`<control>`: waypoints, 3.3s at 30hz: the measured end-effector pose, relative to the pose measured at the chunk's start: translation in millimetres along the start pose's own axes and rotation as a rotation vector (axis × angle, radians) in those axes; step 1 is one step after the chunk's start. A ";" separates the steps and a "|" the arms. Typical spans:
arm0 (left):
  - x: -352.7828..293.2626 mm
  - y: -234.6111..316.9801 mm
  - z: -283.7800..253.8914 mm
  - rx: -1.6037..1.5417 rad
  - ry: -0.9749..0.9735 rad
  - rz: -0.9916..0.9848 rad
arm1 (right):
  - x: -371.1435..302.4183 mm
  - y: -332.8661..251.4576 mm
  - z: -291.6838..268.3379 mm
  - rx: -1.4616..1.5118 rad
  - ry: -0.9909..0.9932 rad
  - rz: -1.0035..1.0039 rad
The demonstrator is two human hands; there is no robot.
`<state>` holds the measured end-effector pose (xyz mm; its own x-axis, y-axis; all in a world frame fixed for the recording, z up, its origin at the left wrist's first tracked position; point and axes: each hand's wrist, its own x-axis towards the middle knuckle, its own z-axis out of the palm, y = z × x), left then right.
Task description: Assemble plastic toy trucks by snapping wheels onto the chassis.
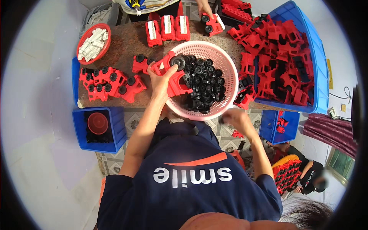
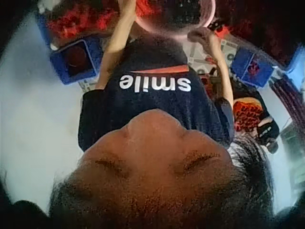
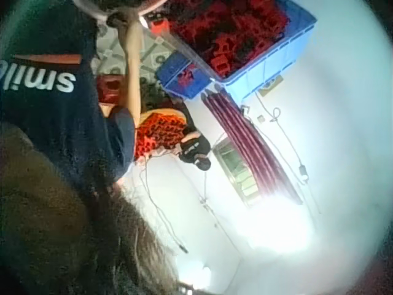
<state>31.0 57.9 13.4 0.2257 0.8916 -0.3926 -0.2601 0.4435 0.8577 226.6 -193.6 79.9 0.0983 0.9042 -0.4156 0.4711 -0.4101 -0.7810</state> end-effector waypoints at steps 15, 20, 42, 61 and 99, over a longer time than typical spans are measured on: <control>-12.5 0.5 13.3 0.095 -0.131 0.004 | 118.1 -35.9 54.4 0.460 0.334 -0.195; -2.4 -13.8 5.5 0.164 -0.177 -0.083 | 113.0 -32.3 64.2 0.350 0.357 -0.139; -16.9 -21.1 -28.3 -0.013 -0.517 -0.102 | 124.7 -35.1 87.6 0.803 0.288 -0.084; 200.5 31.6 -158.9 0.049 0.290 0.143 | -58.3 79.3 128.8 -0.795 -0.426 0.354; 68.8 -34.6 -52.6 0.566 -0.053 0.018 | 119.2 246.7 -32.5 -0.506 0.726 0.300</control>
<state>6.2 108.7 -60.7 0.2761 0.8862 -0.3720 0.2765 0.2974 0.9138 383.0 -183.2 -147.1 0.7210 0.6918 -0.0408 0.6463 -0.6925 -0.3207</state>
